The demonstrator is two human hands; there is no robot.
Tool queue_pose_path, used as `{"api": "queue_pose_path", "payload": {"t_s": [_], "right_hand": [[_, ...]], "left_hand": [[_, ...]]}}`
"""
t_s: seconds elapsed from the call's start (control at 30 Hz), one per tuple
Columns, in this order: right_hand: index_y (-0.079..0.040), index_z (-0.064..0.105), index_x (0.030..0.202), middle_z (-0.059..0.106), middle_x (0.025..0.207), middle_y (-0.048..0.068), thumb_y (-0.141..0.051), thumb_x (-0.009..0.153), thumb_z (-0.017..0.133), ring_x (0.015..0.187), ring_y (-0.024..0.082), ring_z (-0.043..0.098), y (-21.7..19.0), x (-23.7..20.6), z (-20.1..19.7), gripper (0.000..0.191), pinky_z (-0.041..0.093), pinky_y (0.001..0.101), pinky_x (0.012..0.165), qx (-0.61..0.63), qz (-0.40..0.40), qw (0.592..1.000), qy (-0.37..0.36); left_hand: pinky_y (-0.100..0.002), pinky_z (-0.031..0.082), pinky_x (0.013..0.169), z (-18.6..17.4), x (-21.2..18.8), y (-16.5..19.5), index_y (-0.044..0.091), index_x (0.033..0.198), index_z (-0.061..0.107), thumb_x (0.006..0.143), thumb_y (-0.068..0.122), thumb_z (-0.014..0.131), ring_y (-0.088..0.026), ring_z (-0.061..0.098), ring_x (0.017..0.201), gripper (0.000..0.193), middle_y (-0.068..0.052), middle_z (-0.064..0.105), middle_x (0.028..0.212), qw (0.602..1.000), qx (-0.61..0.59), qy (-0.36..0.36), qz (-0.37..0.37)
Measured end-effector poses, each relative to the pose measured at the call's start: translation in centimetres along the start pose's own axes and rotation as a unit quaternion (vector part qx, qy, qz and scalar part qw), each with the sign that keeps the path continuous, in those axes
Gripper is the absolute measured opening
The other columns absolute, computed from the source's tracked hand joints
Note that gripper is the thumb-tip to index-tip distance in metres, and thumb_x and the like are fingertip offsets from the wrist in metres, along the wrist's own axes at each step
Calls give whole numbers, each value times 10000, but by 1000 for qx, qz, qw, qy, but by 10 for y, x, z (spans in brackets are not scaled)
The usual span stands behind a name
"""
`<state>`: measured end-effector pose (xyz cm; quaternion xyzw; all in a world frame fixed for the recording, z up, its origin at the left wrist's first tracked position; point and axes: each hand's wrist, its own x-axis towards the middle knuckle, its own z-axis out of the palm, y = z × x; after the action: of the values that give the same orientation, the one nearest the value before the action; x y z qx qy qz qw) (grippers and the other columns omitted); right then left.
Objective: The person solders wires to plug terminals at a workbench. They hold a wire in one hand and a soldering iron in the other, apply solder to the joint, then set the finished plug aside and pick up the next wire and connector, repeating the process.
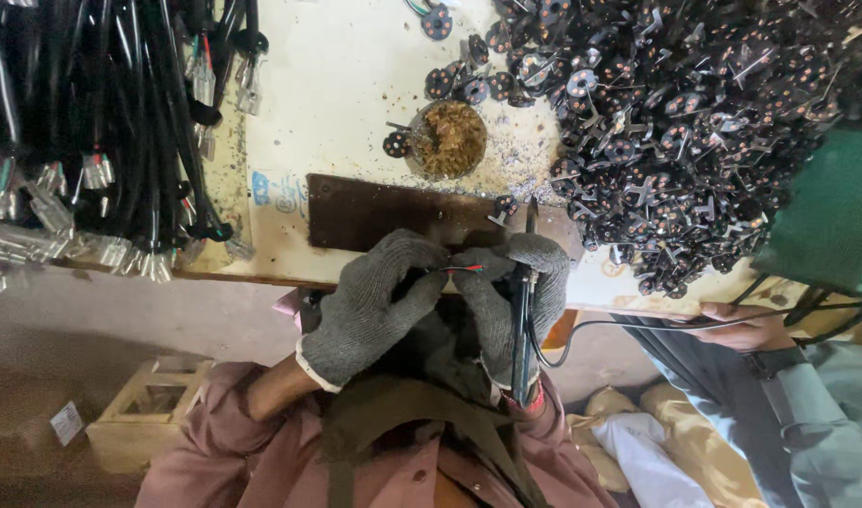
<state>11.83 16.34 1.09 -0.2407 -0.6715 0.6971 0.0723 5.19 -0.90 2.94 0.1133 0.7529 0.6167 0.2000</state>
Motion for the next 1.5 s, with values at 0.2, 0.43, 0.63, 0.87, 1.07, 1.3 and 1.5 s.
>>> {"api": "queue_pose_path", "payload": {"t_s": [0.2,0.43,0.63,0.87,1.07,1.3,1.5], "right_hand": [[-51,556,1189,644,1002,116,80,880,848,862,162,657,3,-5,7,445,568,286,803,-184,-108,975,61],[-60,532,1248,687,1138,141,55,886,815,985,197,692,6,-5,-4,474,592,324,875,-133,-95,986,-31],[-66,517,1292,696,1231,154,51,872,798,1057,206,692,-4,-2,-5,519,580,332,923,-110,-55,988,-98],[-60,512,1298,683,1150,95,79,863,822,1029,152,703,-19,7,-12,552,575,304,888,-137,-28,984,-111],[-65,513,1317,634,1194,92,110,881,763,1045,160,677,12,-13,1,532,598,335,896,-44,5,998,39],[-106,475,1356,672,1214,124,123,973,723,1008,194,703,0,-5,5,510,606,324,881,4,-144,989,-42],[-4,515,1326,648,1303,274,62,917,725,1069,280,704,-16,32,-4,465,582,416,944,-309,-215,927,5]], "left_hand": [[-342,574,837,4,5,-2,42,1062,687,892,-9,739,-256,701,1004,185,-120,676,1121,996,-31,72,-30],[-308,556,869,-14,4,11,13,1054,715,921,69,733,-231,703,1010,146,-112,716,1094,994,-77,-31,-76],[-288,567,780,-17,8,13,17,1052,749,898,152,722,-197,708,882,206,-76,774,970,968,-114,-20,-225],[-288,540,734,-18,7,12,48,1018,777,893,173,762,-88,684,843,178,-65,737,920,989,-10,-70,-133],[-268,531,681,3,4,6,46,951,753,848,160,767,-78,654,757,154,-51,742,837,977,-87,-3,-197],[-262,541,718,-5,12,13,41,958,716,881,138,745,-61,651,793,127,-45,726,879,980,-106,-10,-168],[-298,554,670,-30,42,18,78,969,669,932,115,759,-158,693,721,104,-59,690,871,986,113,117,-33]]}}
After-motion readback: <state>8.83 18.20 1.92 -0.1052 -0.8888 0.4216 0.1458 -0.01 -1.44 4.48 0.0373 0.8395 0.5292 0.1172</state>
